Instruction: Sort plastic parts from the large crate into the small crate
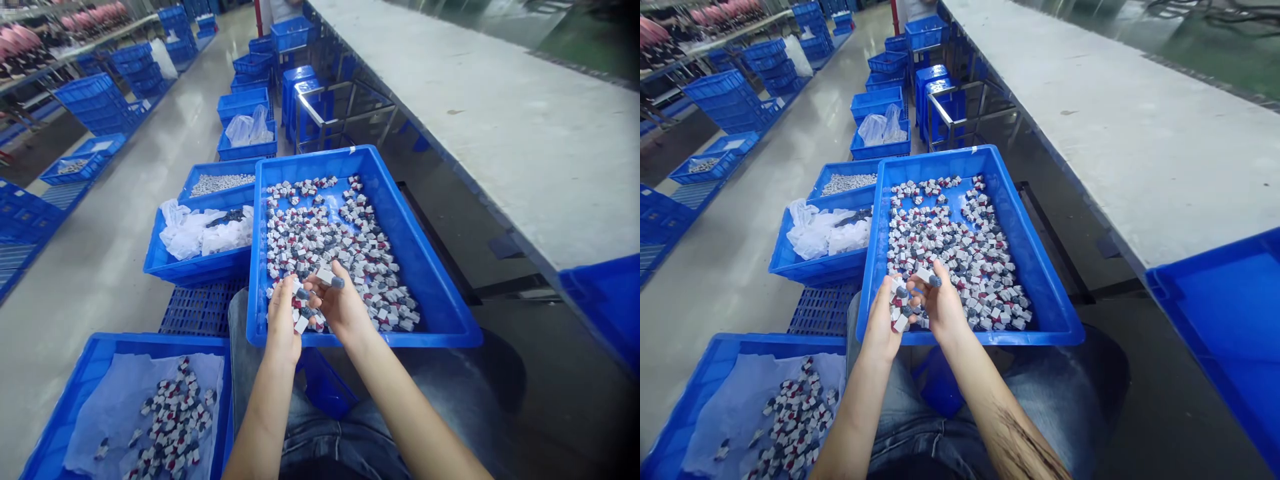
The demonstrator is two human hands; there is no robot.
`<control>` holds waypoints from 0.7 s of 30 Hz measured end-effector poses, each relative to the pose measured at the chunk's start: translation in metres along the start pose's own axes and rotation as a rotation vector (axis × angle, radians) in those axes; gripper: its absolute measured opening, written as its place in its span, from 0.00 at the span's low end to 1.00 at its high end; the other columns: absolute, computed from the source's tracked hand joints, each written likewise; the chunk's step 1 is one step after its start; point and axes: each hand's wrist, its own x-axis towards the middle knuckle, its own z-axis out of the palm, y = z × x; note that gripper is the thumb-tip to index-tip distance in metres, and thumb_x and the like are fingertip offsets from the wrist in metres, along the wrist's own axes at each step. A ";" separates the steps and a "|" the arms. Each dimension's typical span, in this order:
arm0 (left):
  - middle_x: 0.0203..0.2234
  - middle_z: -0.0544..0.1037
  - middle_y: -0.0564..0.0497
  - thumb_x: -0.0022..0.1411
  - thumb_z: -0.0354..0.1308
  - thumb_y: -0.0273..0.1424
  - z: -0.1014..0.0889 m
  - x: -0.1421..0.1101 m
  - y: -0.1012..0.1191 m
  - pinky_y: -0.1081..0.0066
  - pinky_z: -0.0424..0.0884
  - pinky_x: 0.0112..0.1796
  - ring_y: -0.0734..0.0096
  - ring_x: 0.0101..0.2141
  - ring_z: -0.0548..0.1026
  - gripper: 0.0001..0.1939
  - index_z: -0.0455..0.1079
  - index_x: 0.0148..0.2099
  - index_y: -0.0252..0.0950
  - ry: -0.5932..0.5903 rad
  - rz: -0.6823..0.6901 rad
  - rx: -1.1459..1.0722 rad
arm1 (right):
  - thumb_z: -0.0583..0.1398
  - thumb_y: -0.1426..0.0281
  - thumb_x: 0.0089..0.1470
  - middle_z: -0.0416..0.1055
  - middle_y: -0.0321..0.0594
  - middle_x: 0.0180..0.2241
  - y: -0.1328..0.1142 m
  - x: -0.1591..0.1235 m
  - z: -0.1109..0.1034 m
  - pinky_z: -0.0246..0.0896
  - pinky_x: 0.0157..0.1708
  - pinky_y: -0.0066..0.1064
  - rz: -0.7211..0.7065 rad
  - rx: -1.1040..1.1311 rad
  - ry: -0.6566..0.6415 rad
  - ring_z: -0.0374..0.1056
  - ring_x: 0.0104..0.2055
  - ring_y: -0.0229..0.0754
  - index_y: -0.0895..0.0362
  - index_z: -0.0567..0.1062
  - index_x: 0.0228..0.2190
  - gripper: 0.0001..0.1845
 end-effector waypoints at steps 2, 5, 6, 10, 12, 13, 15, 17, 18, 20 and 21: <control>0.28 0.74 0.51 0.54 0.54 0.43 -0.001 0.000 0.002 0.79 0.60 0.14 0.74 0.21 0.72 0.18 0.65 0.42 0.37 0.026 -0.021 0.005 | 0.53 0.49 0.46 0.69 0.41 0.21 -0.002 -0.001 -0.001 0.57 0.14 0.26 -0.012 0.014 -0.005 0.60 0.19 0.35 0.59 0.71 0.21 0.25; 0.29 0.74 0.50 0.56 0.52 0.44 -0.002 0.000 0.005 0.80 0.60 0.14 0.75 0.22 0.72 0.17 0.65 0.41 0.37 0.038 -0.049 -0.007 | 0.52 0.51 0.49 0.70 0.42 0.21 -0.003 -0.001 -0.002 0.61 0.18 0.26 -0.017 0.037 -0.003 0.62 0.20 0.35 0.59 0.73 0.21 0.25; 0.29 0.74 0.51 0.56 0.52 0.44 -0.002 0.000 0.005 0.80 0.61 0.15 0.75 0.22 0.72 0.17 0.65 0.40 0.36 0.037 -0.051 -0.011 | 0.52 0.52 0.49 0.70 0.42 0.22 -0.002 -0.001 -0.003 0.62 0.19 0.26 -0.002 0.052 0.006 0.63 0.20 0.35 0.59 0.73 0.21 0.24; 0.28 0.73 0.52 0.59 0.45 0.45 -0.003 -0.001 0.007 0.78 0.63 0.17 0.78 0.20 0.70 0.18 0.66 0.37 0.35 0.031 -0.044 -0.029 | 0.55 0.59 0.50 0.71 0.39 0.25 -0.002 0.000 -0.005 0.64 0.22 0.21 -0.047 0.088 0.093 0.67 0.26 0.33 0.58 0.71 0.23 0.15; 0.25 0.72 0.53 0.60 0.43 0.42 -0.003 0.000 0.008 0.78 0.63 0.17 0.78 0.19 0.69 0.17 0.66 0.36 0.35 0.018 -0.029 -0.051 | 0.56 0.64 0.49 0.70 0.35 0.26 -0.001 -0.001 -0.006 0.62 0.21 0.19 -0.116 0.063 0.102 0.66 0.26 0.31 0.56 0.70 0.25 0.08; 0.23 0.71 0.54 0.60 0.44 0.40 -0.004 0.000 0.008 0.78 0.62 0.17 0.78 0.19 0.69 0.15 0.65 0.36 0.36 0.015 -0.019 -0.057 | 0.57 0.66 0.48 0.70 0.34 0.26 -0.001 -0.002 -0.006 0.61 0.20 0.18 -0.141 0.043 0.091 0.66 0.25 0.31 0.55 0.70 0.26 0.06; 0.22 0.70 0.55 0.59 0.47 0.38 -0.005 0.003 0.007 0.79 0.61 0.17 0.79 0.19 0.68 0.12 0.65 0.36 0.36 0.015 -0.002 -0.049 | 0.58 0.67 0.45 0.69 0.32 0.25 0.000 -0.005 -0.005 0.57 0.16 0.19 -0.164 -0.009 0.061 0.64 0.22 0.31 0.55 0.71 0.29 0.06; 0.22 0.71 0.55 0.57 0.50 0.38 -0.006 0.005 0.004 0.79 0.60 0.18 0.79 0.19 0.67 0.11 0.66 0.37 0.36 0.018 0.018 -0.027 | 0.59 0.66 0.45 0.67 0.32 0.23 0.000 -0.009 -0.004 0.54 0.14 0.21 -0.209 -0.180 -0.001 0.62 0.20 0.31 0.53 0.72 0.34 0.11; 0.23 0.71 0.55 0.56 0.52 0.38 -0.008 0.005 0.003 0.80 0.61 0.19 0.80 0.20 0.67 0.11 0.66 0.38 0.37 0.024 0.032 -0.017 | 0.60 0.65 0.44 0.67 0.31 0.22 0.001 -0.011 -0.003 0.54 0.14 0.22 -0.248 -0.304 -0.046 0.62 0.20 0.32 0.53 0.71 0.37 0.14; 0.25 0.71 0.55 0.55 0.54 0.38 -0.010 0.005 0.001 0.80 0.63 0.22 0.80 0.22 0.68 0.11 0.67 0.38 0.38 0.048 0.080 0.028 | 0.62 0.63 0.43 0.67 0.32 0.23 0.000 -0.013 -0.001 0.59 0.18 0.24 -0.358 -0.570 -0.137 0.63 0.21 0.34 0.52 0.72 0.38 0.18; 0.27 0.72 0.54 0.54 0.55 0.38 -0.011 0.004 0.001 0.80 0.64 0.23 0.79 0.24 0.69 0.11 0.67 0.39 0.39 0.055 0.107 0.060 | 0.62 0.63 0.42 0.67 0.32 0.23 0.000 -0.014 -0.001 0.60 0.20 0.26 -0.417 -0.671 -0.167 0.64 0.22 0.35 0.53 0.73 0.36 0.16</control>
